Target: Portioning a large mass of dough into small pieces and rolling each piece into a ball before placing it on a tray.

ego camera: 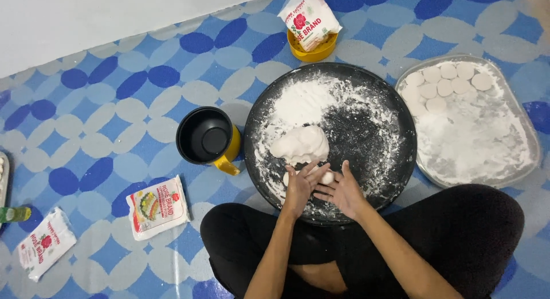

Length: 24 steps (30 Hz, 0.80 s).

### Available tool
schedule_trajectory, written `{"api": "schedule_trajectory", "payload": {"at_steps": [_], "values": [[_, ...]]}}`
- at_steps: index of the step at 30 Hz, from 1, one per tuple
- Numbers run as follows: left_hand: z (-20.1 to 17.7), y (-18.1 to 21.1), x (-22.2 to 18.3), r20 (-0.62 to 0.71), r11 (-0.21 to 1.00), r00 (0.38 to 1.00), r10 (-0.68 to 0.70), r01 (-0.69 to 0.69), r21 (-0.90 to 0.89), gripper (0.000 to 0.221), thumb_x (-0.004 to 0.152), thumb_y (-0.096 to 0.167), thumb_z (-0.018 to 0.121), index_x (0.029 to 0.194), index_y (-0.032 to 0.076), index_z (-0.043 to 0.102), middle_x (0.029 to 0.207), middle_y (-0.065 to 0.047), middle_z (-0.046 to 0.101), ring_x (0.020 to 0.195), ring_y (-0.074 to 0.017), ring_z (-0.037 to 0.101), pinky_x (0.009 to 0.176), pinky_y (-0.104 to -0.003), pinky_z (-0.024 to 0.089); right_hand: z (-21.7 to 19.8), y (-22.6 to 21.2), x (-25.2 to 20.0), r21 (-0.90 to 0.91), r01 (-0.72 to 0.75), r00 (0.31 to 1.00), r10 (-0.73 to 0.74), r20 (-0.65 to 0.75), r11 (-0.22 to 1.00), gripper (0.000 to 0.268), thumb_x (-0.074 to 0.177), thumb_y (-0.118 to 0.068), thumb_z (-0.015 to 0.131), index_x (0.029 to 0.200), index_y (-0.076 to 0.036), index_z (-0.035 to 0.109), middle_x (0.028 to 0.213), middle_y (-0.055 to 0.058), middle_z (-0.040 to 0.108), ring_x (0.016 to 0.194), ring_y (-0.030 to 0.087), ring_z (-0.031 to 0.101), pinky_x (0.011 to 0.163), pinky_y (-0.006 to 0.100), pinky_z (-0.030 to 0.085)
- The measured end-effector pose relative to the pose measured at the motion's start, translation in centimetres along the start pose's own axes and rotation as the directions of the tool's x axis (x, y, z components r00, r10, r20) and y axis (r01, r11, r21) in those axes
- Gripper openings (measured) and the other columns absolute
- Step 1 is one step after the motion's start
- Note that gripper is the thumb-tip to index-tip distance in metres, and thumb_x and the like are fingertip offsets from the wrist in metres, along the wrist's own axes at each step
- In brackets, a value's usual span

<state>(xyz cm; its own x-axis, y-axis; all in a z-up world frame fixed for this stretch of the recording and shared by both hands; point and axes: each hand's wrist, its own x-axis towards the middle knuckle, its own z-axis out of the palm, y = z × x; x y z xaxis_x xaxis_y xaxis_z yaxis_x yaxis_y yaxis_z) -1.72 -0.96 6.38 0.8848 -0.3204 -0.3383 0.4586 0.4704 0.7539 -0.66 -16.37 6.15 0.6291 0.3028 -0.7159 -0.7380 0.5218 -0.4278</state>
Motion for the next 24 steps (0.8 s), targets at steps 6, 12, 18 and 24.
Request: {"api": "schedule_trajectory", "payload": {"at_steps": [6, 12, 18, 24], "values": [[-2.8, -1.3, 1.0, -0.227, 0.984, 0.966, 0.125, -0.149, -0.096, 0.110, 0.088, 0.088, 0.014, 0.152, 0.002, 0.038, 0.132, -0.029, 0.065, 0.128, -0.0405, 0.060, 0.112, -0.045, 0.041, -4.4, 0.9, 3.7, -0.030, -0.019, 1.000, 0.019, -0.016, 0.999, 0.083, 0.097, -0.081, 0.033, 0.050, -0.012, 0.041, 0.047, 0.000, 0.024, 0.045, 0.020, 0.033, 0.042, 0.035, 0.026], [-3.8, -2.3, 1.9, -0.257, 0.974, 0.965, 0.052, -0.107, -0.202, 0.100, 0.090, 0.085, 0.026, 0.144, 0.003, 0.050, 0.134, -0.029, 0.064, 0.128, -0.0437, 0.059, 0.113, -0.051, 0.042, -3.5, 0.2, 2.1, -0.093, 0.113, 0.982, -0.125, -0.139, 0.989, 0.075, 0.100, -0.074, 0.025, 0.052, -0.017, 0.029, 0.037, 0.003, 0.021, 0.027, 0.017, 0.025, 0.028, 0.031, 0.021], [-5.8, -5.2, 3.6, -0.132, 0.907, 0.980, -0.148, 0.081, -0.412, 0.106, 0.081, 0.094, 0.033, 0.141, 0.009, 0.054, 0.125, -0.021, 0.070, 0.112, -0.0333, 0.070, 0.099, -0.047, 0.056, -1.1, 1.2, 1.5, -0.451, 0.422, 0.899, -0.428, 0.096, 0.786, 0.078, 0.103, -0.064, 0.020, 0.128, -0.004, 0.063, 0.113, 0.024, 0.069, 0.112, 0.036, 0.066, 0.104, 0.049, 0.048], [-7.8, -6.5, 3.8, -0.065, 0.829, 0.974, -0.217, 0.148, -0.540, 0.114, 0.075, 0.097, 0.034, 0.143, 0.009, 0.056, 0.133, -0.023, 0.066, 0.113, -0.0399, 0.069, 0.095, -0.051, 0.059, 2.6, 1.1, -2.6, -0.329, 0.510, 0.858, -0.445, 0.255, 0.795, 0.091, 0.097, -0.069, 0.021, 0.159, -0.003, 0.024, 0.154, 0.030, 0.041, 0.144, 0.048, 0.034, 0.121, 0.059, 0.022]]}}
